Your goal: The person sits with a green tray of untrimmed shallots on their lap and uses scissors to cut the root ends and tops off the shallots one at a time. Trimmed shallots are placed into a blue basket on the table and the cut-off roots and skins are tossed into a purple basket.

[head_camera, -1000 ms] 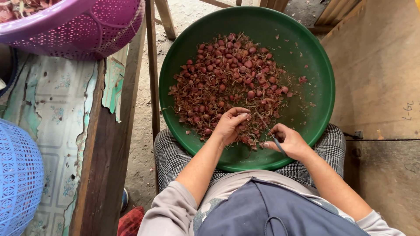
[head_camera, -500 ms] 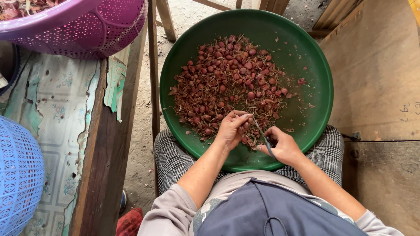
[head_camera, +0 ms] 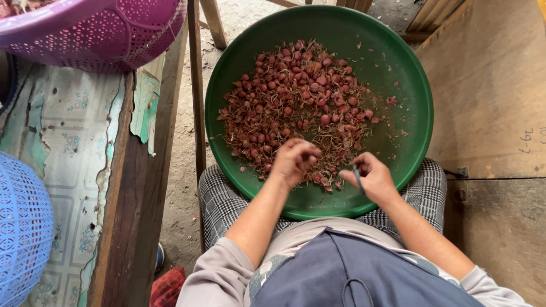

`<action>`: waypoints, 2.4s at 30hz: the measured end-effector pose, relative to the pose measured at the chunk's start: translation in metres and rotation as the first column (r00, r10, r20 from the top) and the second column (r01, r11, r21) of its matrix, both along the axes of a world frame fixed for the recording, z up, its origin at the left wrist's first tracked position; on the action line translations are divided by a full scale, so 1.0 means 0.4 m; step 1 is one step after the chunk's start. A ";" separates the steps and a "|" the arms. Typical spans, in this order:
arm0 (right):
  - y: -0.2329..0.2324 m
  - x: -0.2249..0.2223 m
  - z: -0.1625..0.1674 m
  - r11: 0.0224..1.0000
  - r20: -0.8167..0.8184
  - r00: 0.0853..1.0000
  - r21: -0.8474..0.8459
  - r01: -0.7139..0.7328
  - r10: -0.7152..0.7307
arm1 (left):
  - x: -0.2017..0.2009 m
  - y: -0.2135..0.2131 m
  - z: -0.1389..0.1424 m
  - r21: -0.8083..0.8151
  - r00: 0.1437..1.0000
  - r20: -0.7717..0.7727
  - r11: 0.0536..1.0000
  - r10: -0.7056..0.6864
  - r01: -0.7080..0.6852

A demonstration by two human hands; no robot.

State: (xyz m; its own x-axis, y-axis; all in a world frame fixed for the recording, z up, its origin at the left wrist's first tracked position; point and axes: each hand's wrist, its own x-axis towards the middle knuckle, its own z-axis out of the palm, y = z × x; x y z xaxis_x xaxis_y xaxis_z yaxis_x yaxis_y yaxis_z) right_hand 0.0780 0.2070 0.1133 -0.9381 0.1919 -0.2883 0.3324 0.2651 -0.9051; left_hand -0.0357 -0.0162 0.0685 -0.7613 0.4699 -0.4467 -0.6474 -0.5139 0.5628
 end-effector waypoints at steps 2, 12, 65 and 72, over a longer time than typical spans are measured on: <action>0.013 -0.004 -0.010 1.000 -0.021 1.000 -0.027 0.013 -0.014 | -0.031 -0.023 -0.006 -0.118 0.999 -0.053 0.993 0.009 -0.016; 0.003 0.000 -0.003 0.997 0.035 0.998 0.061 -0.052 0.050 | 0.004 0.010 -0.103 -0.749 0.276 -0.643 0.512 -0.714 -0.421; -0.015 -0.157 0.182 0.922 0.204 0.932 0.193 -0.337 0.298 | -0.007 -0.023 0.013 0.039 0.991 -0.135 0.999 0.008 -0.003; -0.018 -0.123 0.143 0.884 0.233 0.888 0.164 -0.437 0.395 | 0.018 -0.023 0.002 -0.079 0.966 -0.186 0.983 -0.177 0.165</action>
